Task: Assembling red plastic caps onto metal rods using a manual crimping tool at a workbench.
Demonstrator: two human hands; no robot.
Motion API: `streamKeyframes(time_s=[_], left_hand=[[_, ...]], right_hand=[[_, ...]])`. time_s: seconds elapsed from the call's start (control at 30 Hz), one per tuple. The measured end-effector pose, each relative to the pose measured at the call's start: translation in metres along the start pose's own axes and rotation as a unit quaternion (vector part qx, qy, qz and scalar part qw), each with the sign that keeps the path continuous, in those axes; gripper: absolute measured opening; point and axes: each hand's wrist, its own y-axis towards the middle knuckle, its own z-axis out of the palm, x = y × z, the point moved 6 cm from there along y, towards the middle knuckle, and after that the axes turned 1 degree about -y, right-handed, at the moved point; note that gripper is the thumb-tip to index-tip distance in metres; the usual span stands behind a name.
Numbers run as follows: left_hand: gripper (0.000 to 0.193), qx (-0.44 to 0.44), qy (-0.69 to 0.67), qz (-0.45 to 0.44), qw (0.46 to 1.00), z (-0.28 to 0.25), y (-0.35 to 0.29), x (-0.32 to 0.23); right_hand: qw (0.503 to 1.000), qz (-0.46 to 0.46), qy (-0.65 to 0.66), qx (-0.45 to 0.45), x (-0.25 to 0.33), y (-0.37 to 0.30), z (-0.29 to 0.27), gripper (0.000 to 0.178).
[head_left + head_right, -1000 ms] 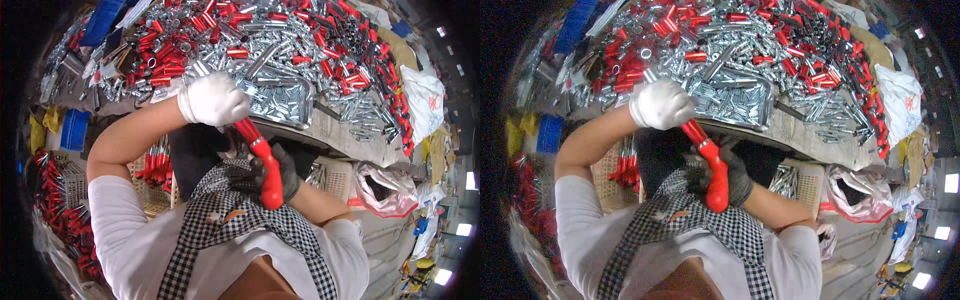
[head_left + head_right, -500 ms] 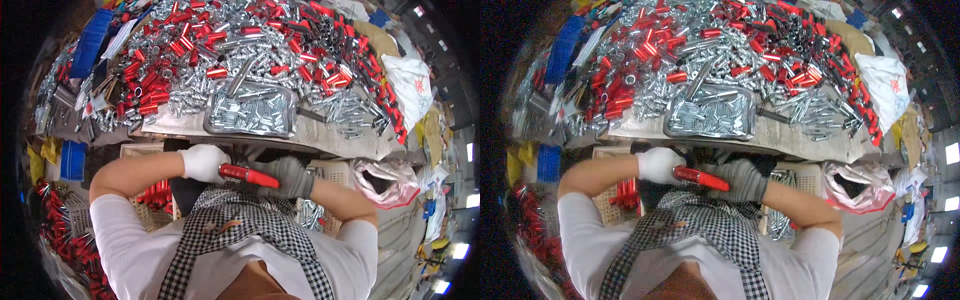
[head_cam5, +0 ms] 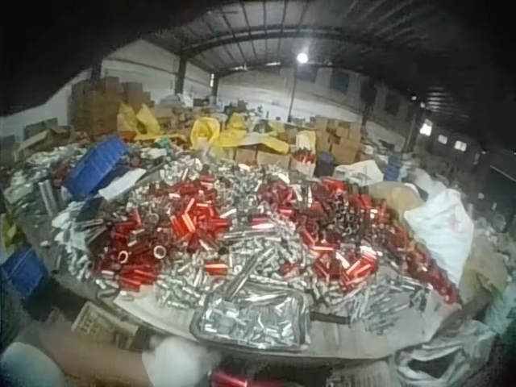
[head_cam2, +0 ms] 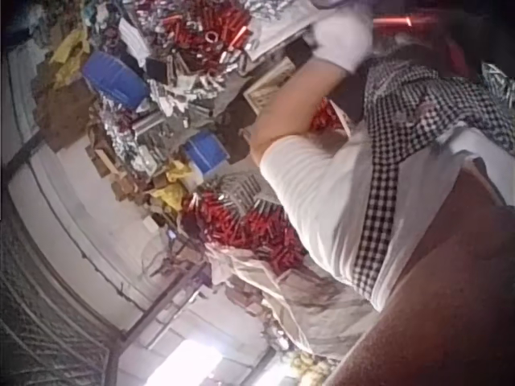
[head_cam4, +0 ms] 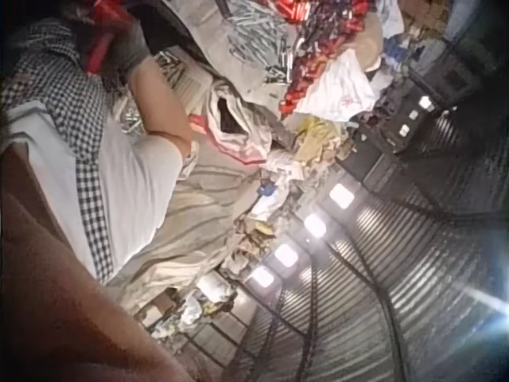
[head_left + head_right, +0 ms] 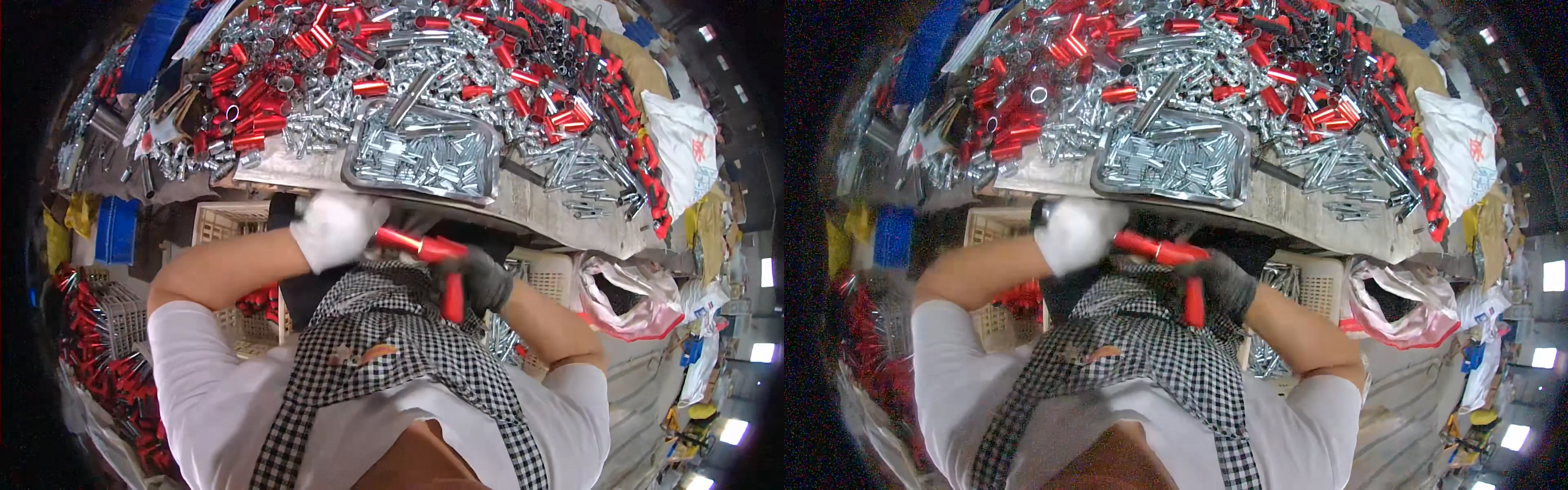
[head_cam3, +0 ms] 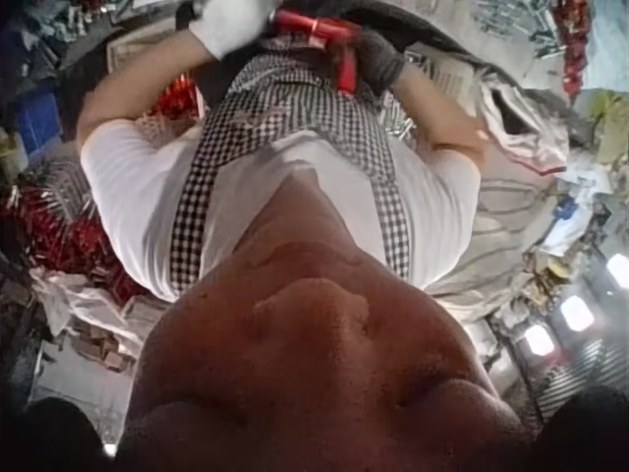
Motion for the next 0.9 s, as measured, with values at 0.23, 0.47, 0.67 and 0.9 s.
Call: streamKeyframes(time_s=[0.23, 0.47, 0.67, 0.9], left_hand=[[0.041, 0.479, -0.374, -0.12, 0.785, 0.057, -0.024, -0.005], [0.027, -0.032, 0.079, 0.02, 0.996, -0.004, -0.004, -0.004], [0.018, 0.244, -0.104, -0.08, 0.961, 0.031, -0.022, 0.0], [0.008, -0.266, 0.088, 0.008, 0.96, -0.031, -0.004, 0.038]], right_hand=[[0.938, -0.076, -0.337, -0.016, 0.016, 0.007, -0.007, 0.047], [0.959, 0.154, 0.235, 0.036, -0.026, 0.0, 0.011, 0.047], [0.974, 0.172, 0.145, 0.033, -0.022, 0.004, 0.01, 0.037], [0.962, 0.069, 0.265, -0.005, 0.017, 0.034, 0.027, 0.046]])
